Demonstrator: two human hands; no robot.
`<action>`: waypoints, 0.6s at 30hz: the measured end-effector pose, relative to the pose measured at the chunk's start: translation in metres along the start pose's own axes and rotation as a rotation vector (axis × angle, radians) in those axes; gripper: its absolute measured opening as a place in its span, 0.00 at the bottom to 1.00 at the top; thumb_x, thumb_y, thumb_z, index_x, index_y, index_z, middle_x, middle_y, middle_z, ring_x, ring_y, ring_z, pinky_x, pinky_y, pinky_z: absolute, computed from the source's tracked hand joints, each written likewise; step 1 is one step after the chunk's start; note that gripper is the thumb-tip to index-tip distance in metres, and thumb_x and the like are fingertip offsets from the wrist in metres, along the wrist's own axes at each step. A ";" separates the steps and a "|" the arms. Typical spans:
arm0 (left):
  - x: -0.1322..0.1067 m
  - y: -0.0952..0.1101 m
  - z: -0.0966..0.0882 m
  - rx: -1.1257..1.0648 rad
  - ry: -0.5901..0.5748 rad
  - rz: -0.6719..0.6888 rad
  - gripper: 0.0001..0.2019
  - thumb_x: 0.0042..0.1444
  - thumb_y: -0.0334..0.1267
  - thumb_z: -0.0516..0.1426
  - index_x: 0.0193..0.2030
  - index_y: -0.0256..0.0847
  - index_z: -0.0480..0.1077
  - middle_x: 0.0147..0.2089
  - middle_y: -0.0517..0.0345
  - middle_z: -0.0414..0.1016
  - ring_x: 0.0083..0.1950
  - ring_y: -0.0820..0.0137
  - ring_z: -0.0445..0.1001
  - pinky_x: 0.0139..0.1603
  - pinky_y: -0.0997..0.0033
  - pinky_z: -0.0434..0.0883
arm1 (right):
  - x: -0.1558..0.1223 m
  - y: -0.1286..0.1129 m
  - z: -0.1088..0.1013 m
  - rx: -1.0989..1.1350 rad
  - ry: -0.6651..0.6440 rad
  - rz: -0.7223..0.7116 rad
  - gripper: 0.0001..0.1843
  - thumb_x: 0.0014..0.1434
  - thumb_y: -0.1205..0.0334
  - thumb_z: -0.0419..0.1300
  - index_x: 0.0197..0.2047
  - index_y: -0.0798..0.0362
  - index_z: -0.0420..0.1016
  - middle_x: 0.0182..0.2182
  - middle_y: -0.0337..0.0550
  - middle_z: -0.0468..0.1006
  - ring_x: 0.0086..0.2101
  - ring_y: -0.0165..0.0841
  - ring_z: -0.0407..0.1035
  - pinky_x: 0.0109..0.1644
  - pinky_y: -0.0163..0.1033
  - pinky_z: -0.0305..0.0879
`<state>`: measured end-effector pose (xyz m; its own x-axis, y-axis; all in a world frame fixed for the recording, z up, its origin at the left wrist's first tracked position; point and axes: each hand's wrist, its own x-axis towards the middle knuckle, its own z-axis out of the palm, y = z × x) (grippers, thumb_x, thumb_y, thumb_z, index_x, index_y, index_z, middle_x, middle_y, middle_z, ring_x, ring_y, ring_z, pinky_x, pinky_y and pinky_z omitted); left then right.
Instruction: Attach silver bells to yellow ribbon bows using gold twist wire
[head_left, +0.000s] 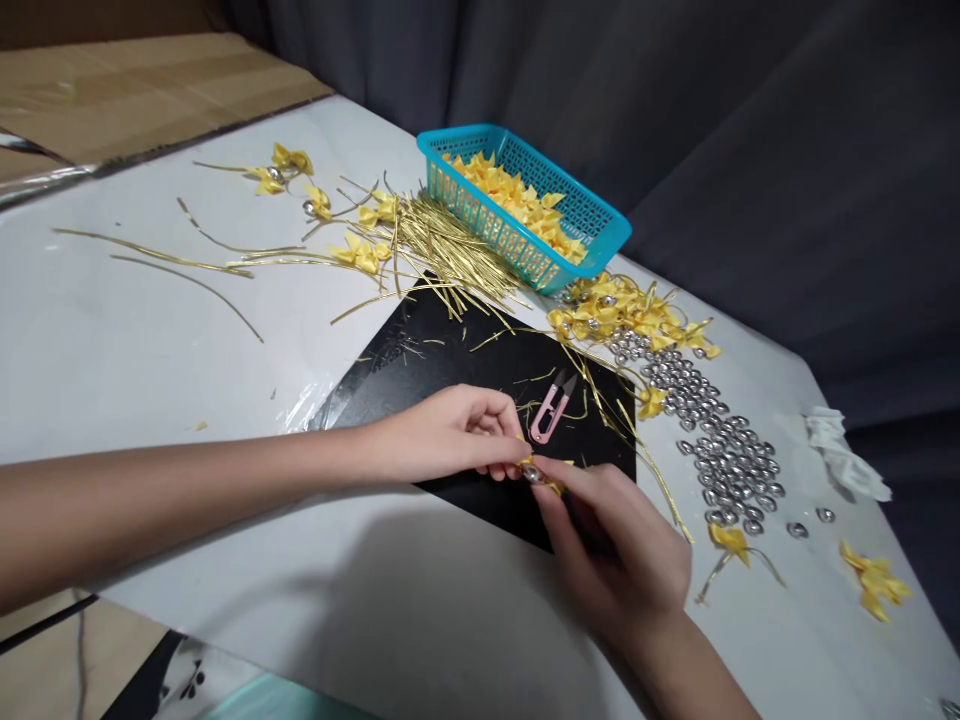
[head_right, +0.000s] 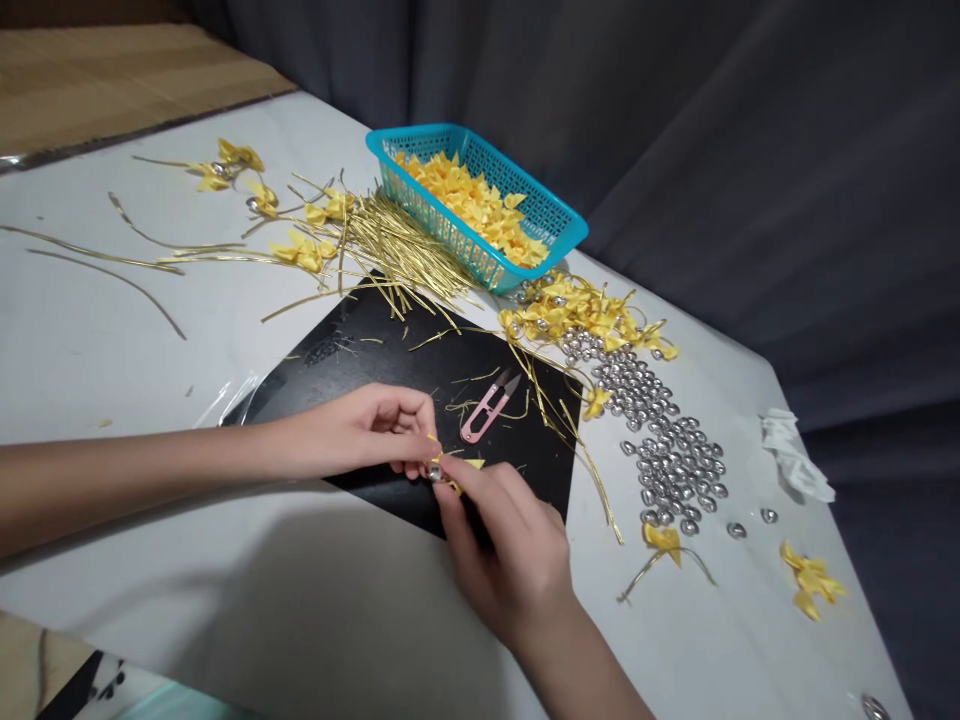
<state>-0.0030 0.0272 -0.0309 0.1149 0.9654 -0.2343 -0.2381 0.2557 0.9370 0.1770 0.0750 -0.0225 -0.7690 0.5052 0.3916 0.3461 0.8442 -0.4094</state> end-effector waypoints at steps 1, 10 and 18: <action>0.000 0.000 0.000 0.029 0.010 0.009 0.06 0.52 0.30 0.57 0.25 0.36 0.64 0.23 0.64 0.69 0.26 0.79 0.67 0.30 0.79 0.64 | 0.002 -0.001 0.000 0.077 0.002 0.061 0.08 0.59 0.67 0.55 0.40 0.53 0.74 0.22 0.39 0.69 0.21 0.25 0.61 0.23 0.30 0.56; -0.001 -0.003 0.000 0.196 0.003 0.015 0.05 0.52 0.28 0.55 0.27 0.36 0.62 0.23 0.63 0.68 0.26 0.77 0.68 0.28 0.79 0.63 | 0.008 0.001 0.005 0.475 -0.145 0.441 0.08 0.58 0.60 0.56 0.36 0.55 0.72 0.20 0.35 0.60 0.19 0.22 0.53 0.21 0.28 0.52; -0.001 -0.005 0.000 0.115 0.003 0.019 0.06 0.53 0.34 0.56 0.28 0.36 0.63 0.25 0.61 0.71 0.27 0.76 0.70 0.29 0.78 0.65 | 0.000 0.003 0.007 0.118 -0.014 0.038 0.08 0.58 0.71 0.56 0.41 0.54 0.70 0.22 0.35 0.61 0.21 0.23 0.57 0.22 0.28 0.53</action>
<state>-0.0015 0.0249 -0.0358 0.1085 0.9702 -0.2169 -0.1278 0.2299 0.9648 0.1740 0.0767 -0.0300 -0.7642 0.5330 0.3632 0.3096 0.7971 -0.5184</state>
